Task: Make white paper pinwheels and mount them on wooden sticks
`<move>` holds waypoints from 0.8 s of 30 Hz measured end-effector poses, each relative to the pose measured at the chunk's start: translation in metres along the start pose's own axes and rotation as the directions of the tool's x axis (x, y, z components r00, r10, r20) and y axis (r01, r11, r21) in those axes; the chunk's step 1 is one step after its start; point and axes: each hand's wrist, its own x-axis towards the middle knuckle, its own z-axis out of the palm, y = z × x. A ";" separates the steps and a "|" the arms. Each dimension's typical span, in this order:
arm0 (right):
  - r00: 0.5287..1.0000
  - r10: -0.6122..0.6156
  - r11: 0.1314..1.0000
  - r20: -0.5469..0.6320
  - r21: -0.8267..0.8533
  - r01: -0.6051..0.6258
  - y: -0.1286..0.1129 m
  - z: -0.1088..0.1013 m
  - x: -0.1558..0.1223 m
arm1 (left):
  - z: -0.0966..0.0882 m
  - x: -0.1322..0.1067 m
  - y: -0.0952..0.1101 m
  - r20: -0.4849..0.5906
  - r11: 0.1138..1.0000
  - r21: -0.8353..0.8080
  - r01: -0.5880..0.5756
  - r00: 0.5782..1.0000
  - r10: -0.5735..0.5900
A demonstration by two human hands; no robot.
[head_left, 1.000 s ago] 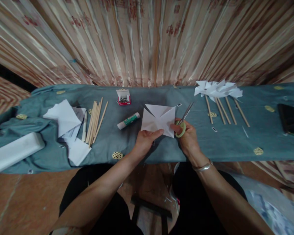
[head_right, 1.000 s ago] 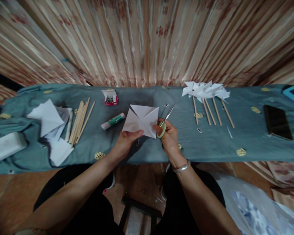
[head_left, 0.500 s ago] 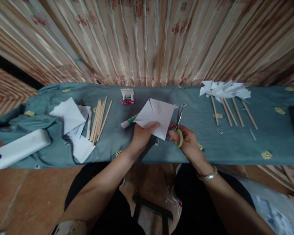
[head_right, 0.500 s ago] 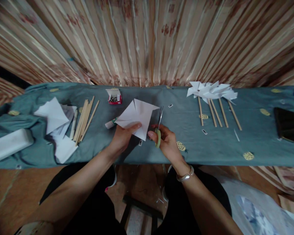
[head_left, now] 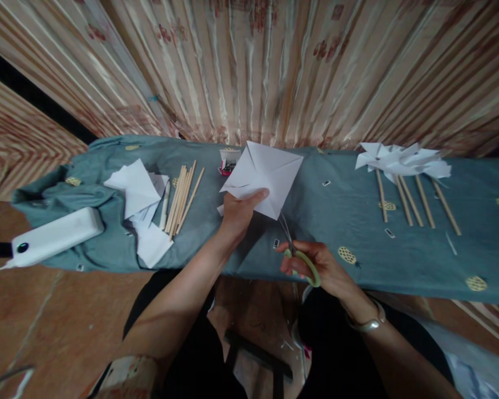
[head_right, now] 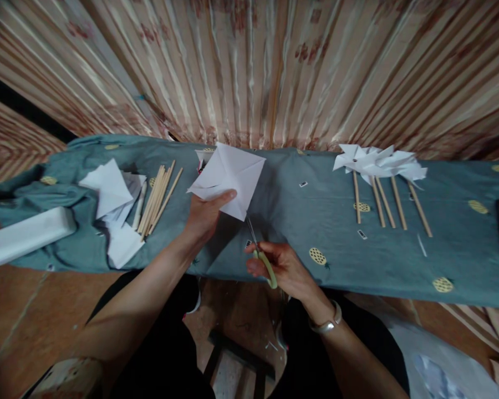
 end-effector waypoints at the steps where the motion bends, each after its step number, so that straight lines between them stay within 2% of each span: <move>1: 1.000 0.016 1.000 -0.001 0.008 -0.016 0.000 0.001 0.000 | 0.000 0.000 0.000 -0.006 1.000 0.012 0.005 1.000 -0.005; 6: 0.999 0.050 0.998 -0.015 0.035 -0.050 0.000 0.003 0.002 | 0.001 -0.001 -0.002 -0.009 0.996 0.089 0.007 1.000 -0.007; 16: 0.999 -0.005 0.998 -0.047 0.060 0.008 -0.001 0.003 0.006 | 0.007 -0.008 -0.006 0.031 0.993 0.117 0.009 0.999 -0.013; 24: 0.999 -0.029 0.999 -0.020 0.028 0.029 -0.001 0.002 0.006 | 0.008 -0.009 -0.005 0.009 0.989 0.138 0.058 0.998 -0.060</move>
